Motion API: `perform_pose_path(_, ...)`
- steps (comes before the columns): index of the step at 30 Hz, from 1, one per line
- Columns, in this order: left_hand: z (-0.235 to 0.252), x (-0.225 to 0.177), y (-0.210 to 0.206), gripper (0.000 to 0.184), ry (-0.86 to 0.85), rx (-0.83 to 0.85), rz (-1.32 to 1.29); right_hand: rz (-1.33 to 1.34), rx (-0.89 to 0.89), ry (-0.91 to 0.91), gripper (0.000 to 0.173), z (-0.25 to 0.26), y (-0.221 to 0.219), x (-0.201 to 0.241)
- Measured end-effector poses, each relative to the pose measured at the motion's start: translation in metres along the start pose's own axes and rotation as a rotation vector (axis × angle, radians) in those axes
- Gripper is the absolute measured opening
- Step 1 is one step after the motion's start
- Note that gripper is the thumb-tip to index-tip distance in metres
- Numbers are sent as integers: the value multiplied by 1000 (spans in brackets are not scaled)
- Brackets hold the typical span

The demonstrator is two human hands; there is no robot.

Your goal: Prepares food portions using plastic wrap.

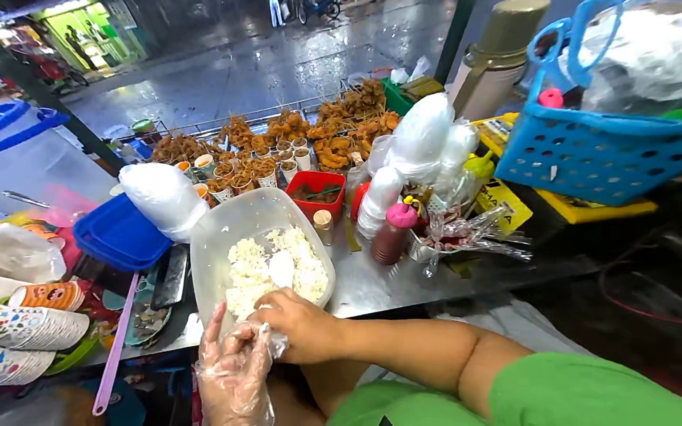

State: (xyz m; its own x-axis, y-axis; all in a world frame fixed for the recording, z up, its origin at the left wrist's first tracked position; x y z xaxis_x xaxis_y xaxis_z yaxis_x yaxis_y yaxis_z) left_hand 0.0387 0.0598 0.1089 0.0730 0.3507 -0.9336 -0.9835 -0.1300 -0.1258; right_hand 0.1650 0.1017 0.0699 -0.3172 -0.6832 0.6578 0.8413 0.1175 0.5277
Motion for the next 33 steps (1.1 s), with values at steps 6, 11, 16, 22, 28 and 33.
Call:
perform_pose_path(6, 16, 10, 15, 63, -101, 223, 93, 322, 103, -476, 44, 29, 51, -24)
perform_pose_path(11, 41, 37, 32, 51, 29, 139, 749, 624, -466, -871, 44, 82, 129, -114)
perform_pose_path(16, 52, 48, 19, 47, 25, 277, 1354, 758, -804, -771, 53, 117, 216, -129)
perform_pose_path(22, 48, 50, 20, 46, -4, 337, 1385, 317, -751, -516, 32, 86, 256, -52)
perform_pose_path(28, 42, 54, 22, 43, -95, 261, 1324, 35, -901, -288, 10, 37, 263, -33)
perform_pose_path(33, 34, 53, 47, 43, -67, 38, 526, -112, -603, -546, 20, 58, 261, -52)
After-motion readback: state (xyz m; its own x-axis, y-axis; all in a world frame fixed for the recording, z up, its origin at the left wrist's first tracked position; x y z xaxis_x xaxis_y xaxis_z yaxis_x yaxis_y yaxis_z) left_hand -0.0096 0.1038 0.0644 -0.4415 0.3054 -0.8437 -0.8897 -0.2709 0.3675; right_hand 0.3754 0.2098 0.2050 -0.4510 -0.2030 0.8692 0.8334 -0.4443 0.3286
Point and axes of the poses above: each hand's wrist, its own z-axis towards the middle knuckle, its own y-axis out of the back of the hand, x = y × z, the point moved 2 cm from there along z, towards the middle knuckle
